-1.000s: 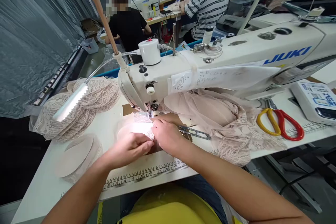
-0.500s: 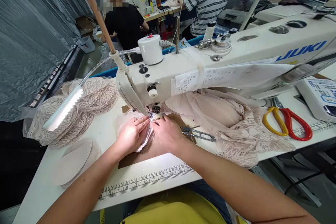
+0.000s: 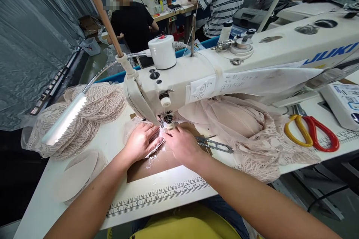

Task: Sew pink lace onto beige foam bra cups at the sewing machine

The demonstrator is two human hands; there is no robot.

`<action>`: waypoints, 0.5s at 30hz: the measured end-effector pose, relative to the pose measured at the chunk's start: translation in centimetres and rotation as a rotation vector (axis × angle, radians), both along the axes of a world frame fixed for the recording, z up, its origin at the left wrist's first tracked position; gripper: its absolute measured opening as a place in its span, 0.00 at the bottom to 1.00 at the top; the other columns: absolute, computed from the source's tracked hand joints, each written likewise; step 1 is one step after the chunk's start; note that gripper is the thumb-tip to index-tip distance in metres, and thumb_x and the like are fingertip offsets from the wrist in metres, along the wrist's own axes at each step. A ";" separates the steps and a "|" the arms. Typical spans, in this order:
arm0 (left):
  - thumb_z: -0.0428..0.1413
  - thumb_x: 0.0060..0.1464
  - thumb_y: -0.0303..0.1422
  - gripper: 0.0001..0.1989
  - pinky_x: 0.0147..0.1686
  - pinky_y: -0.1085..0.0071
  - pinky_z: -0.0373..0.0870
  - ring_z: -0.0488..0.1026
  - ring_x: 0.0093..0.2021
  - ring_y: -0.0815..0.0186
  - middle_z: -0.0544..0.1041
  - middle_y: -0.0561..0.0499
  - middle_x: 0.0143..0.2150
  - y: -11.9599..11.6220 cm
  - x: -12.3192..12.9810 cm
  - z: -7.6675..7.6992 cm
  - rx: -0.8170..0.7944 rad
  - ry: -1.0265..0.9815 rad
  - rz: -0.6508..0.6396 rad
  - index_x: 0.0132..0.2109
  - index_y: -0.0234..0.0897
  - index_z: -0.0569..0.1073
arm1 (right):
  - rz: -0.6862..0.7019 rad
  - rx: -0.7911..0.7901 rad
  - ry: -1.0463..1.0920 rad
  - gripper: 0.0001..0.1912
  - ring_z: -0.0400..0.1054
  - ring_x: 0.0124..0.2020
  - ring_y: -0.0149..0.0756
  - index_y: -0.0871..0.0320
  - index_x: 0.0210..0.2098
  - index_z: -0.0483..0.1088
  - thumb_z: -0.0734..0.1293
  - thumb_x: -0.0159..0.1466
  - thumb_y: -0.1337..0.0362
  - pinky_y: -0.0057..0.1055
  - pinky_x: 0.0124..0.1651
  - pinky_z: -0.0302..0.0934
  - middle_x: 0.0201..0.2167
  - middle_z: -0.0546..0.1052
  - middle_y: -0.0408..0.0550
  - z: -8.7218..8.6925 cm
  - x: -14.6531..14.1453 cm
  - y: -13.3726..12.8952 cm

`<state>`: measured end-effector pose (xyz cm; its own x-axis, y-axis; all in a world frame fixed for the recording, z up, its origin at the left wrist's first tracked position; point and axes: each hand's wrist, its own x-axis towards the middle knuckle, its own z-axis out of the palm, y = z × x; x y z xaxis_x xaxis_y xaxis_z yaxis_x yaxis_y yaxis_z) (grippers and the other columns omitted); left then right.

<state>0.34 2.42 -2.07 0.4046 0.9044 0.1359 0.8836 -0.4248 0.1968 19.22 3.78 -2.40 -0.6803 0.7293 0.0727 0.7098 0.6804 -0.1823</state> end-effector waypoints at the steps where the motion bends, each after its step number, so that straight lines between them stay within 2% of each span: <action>1: 0.47 0.60 0.43 0.22 0.44 0.61 0.67 0.69 0.41 0.56 0.75 0.39 0.49 0.1 0.0 0.0 -0.002 0.002 0.009 0.50 0.31 0.73 | 0.002 0.005 0.004 0.21 0.61 0.31 0.35 0.57 0.46 0.71 0.56 0.60 0.77 0.31 0.30 0.50 0.38 0.72 0.50 -0.1 0.0 0.0; 9: 0.48 0.59 0.45 0.26 0.47 0.56 0.64 0.67 0.46 0.53 0.69 0.39 0.57 -0.3 0.2 -0.7 0.020 0.011 0.115 0.57 0.33 0.67 | 0.014 0.051 0.079 0.19 0.63 0.35 0.35 0.57 0.48 0.70 0.56 0.63 0.74 0.31 0.36 0.53 0.40 0.72 0.48 -1.0 0.4 -0.1; 15: 0.51 0.56 0.46 0.27 0.53 0.49 0.59 0.60 0.58 0.47 0.66 0.41 0.60 -0.9 -0.4 -0.4 0.026 -0.029 0.197 0.58 0.37 0.67 | -0.025 0.053 0.119 0.19 0.67 0.36 0.35 0.57 0.50 0.70 0.56 0.63 0.73 0.30 0.38 0.57 0.41 0.74 0.47 -0.9 0.3 -0.2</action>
<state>-0.06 1.54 -2.45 0.2159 0.9616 0.1694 0.9443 -0.2498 0.2141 19.50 3.62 -3.32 -0.6462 0.7389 0.1908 0.7022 0.6736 -0.2307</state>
